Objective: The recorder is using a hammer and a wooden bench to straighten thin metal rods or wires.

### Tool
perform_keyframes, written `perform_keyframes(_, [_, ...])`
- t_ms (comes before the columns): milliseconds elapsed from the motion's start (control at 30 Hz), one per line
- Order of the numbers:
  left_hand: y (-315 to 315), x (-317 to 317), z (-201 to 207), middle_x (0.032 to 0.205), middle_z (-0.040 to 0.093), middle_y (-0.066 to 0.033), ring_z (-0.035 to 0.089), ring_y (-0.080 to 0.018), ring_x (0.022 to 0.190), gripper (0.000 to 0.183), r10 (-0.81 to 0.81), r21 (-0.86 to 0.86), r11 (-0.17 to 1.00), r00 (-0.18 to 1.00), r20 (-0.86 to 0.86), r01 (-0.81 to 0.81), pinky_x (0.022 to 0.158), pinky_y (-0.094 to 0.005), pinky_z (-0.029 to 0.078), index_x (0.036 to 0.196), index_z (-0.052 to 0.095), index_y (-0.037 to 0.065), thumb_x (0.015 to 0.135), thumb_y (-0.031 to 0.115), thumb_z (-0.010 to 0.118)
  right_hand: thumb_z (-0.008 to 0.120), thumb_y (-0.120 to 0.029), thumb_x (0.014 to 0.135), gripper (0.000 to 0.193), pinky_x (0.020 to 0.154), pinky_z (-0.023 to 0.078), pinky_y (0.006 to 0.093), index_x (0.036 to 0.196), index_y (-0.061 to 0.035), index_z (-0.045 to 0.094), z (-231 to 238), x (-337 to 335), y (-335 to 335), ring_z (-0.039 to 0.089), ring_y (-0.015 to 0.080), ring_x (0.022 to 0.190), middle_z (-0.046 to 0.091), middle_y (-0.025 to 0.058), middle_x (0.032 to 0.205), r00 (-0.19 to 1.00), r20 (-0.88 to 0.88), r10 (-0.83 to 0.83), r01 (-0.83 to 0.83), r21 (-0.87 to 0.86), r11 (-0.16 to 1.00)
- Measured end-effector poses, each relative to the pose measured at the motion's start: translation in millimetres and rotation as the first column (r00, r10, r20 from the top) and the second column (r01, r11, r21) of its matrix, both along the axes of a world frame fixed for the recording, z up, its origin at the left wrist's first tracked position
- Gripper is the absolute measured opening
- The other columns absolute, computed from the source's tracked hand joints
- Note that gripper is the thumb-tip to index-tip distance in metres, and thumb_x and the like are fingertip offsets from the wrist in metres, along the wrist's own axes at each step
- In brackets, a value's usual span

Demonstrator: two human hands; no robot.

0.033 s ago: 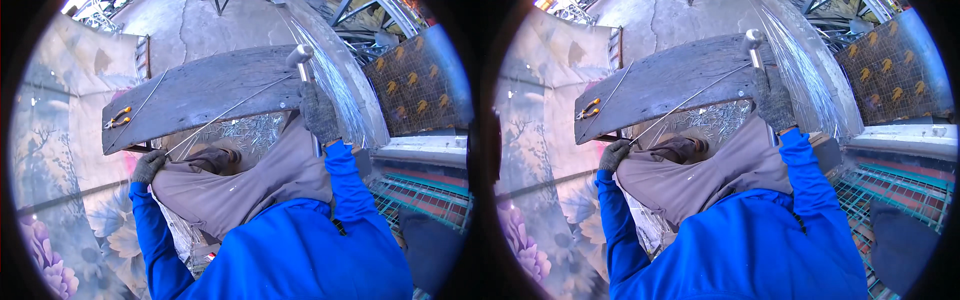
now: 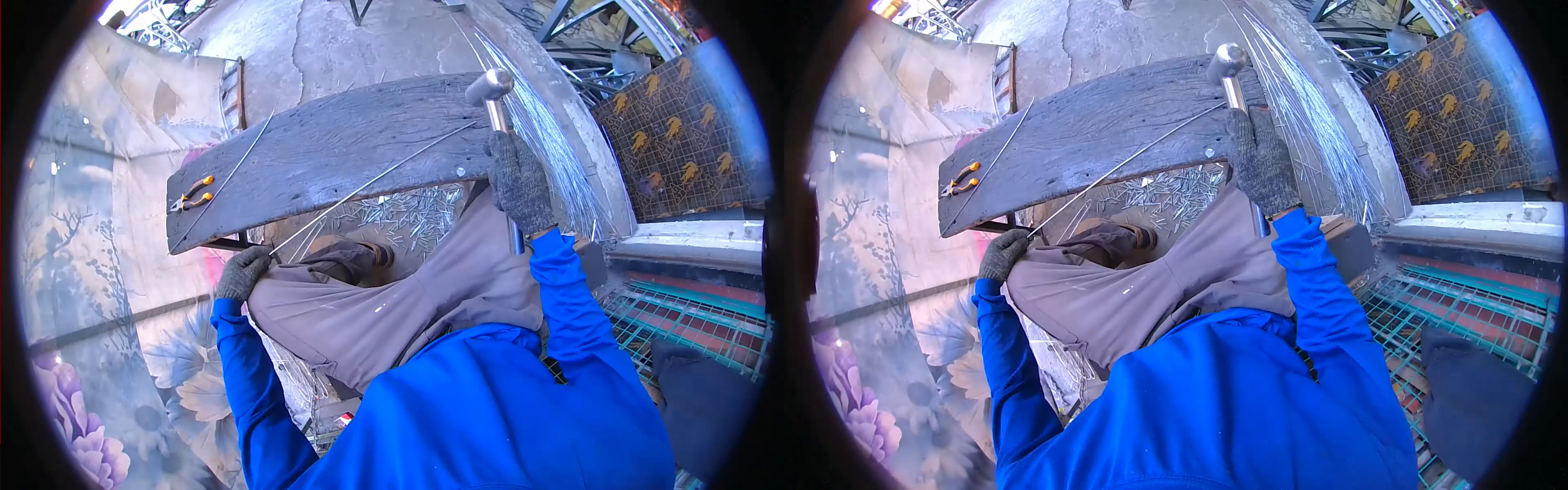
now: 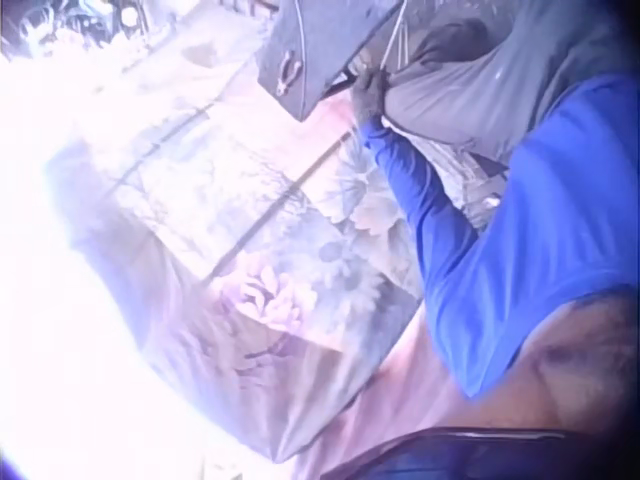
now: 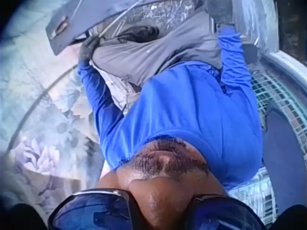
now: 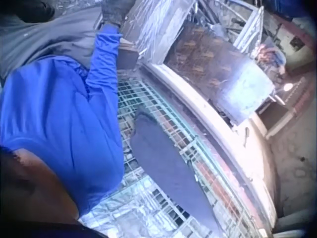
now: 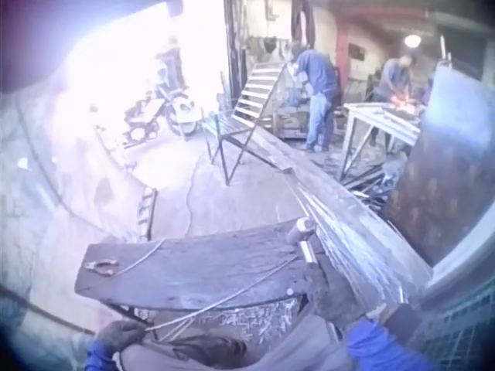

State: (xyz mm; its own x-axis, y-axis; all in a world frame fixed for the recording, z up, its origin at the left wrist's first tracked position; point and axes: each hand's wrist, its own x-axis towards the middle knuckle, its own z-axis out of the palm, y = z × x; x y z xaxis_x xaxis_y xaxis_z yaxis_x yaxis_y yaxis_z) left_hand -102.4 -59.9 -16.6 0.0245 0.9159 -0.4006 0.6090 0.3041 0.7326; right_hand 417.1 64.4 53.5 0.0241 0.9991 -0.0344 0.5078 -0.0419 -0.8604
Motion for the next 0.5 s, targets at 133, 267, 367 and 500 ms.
perform_keyframes(133, [3,0,-2,0.104,0.069,-0.0053,0.061,-0.0137,0.095,0.027,-0.034,0.003,0.999,0.999,-0.007,0.034,0.087,-0.0296,0.049,0.116,0.066,0.001,0.094,0.017,0.062,0.068,-0.011,0.079,0.056,0.059,0.051,0.0422,0.132,-0.0050,0.052,-37,3,11,0.060,0.0275,0.060,0.060,0.0145,0.083,0.997,-0.080,-0.023,0.020,-0.038,0.999])
perform_keyframes(267, [5,0,-2,0.105,0.069,-0.0057,0.061,-0.0141,0.097,0.027,-0.025,-0.028,0.999,1.000,-0.003,0.024,0.088,-0.0300,0.049,0.116,0.065,0.002,0.094,0.017,0.061,0.062,-0.007,0.081,0.052,0.067,0.051,0.0476,0.131,-0.0040,0.051,-81,27,16,0.063,0.0346,0.074,0.061,0.0190,0.095,0.668,0.730,0.142,-0.495,0.294,0.818])
perform_keyframes(367, [-10,-5,5,0.104,0.069,-0.0061,0.062,-0.0149,0.097,0.026,-0.028,0.004,1.000,0.999,-0.040,0.028,0.088,-0.0301,0.049,0.114,0.066,0.002,0.094,0.017,0.061,0.057,-0.013,0.090,0.037,0.074,0.051,0.0492,0.125,-0.0031,0.051,-49,13,5,0.062,0.0393,0.086,0.060,0.0225,0.098,0.872,0.431,0.230,-0.178,-0.159,0.971])
perform_keyframes(500, [-7,2,12,0.103,0.070,-0.0075,0.063,-0.0163,0.097,0.025,0.011,-0.013,1.000,0.998,-0.065,-0.012,0.088,-0.0305,0.049,0.111,0.068,0.001,0.093,0.017,0.062,0.062,-0.002,0.076,0.063,0.075,0.050,0.0509,0.137,-0.0030,0.042,-88,46,-11,0.060,0.0414,0.090,0.054,0.0224,0.107,0.692,0.694,0.201,-0.394,0.130,0.910])
